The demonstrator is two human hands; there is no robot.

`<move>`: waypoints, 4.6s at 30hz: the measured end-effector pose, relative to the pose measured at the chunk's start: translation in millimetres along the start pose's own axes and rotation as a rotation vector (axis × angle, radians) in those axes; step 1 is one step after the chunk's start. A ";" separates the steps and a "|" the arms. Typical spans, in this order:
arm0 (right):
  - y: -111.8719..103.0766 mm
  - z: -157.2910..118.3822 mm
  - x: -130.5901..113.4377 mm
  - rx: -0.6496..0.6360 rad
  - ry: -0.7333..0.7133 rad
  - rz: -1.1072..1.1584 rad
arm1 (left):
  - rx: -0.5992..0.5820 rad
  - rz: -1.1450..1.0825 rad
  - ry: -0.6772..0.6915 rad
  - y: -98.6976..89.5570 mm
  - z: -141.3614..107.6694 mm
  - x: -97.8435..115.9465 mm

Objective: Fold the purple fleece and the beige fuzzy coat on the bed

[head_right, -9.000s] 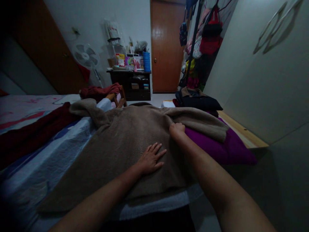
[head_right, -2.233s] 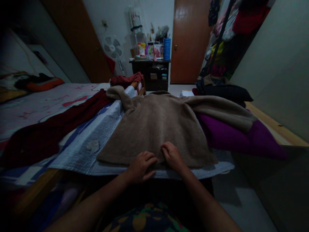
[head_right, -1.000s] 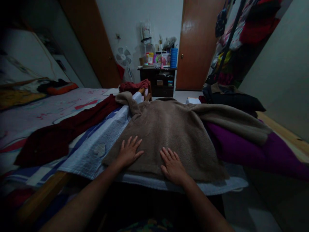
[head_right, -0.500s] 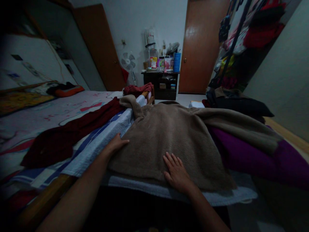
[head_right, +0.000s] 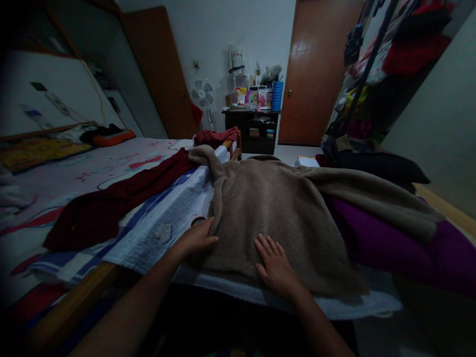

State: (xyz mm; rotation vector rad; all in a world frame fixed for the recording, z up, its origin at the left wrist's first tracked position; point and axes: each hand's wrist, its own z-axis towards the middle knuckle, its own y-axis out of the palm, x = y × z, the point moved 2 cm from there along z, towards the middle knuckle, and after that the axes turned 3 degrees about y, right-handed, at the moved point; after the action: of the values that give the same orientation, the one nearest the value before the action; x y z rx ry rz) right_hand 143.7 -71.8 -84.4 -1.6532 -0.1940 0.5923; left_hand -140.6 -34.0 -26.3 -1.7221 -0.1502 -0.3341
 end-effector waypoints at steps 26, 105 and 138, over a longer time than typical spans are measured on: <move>-5.0 -0.7 -2.0 -0.022 0.014 0.040 | 0.328 0.384 -0.221 -16.4 -25.0 -27.3; -138.7 17.3 77.4 0.143 0.364 -0.441 | 0.220 0.286 0.288 107.1 68.9 161.9; -37.6 204.8 127.9 0.120 0.352 -0.018 | 0.182 0.186 0.271 98.5 141.6 128.4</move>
State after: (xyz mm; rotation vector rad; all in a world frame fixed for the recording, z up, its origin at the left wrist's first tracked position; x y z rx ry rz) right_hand 161.6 171.7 -94.8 -1.6086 0.0823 0.2857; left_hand 28.7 75.9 -100.6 -1.4818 0.1721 -0.3992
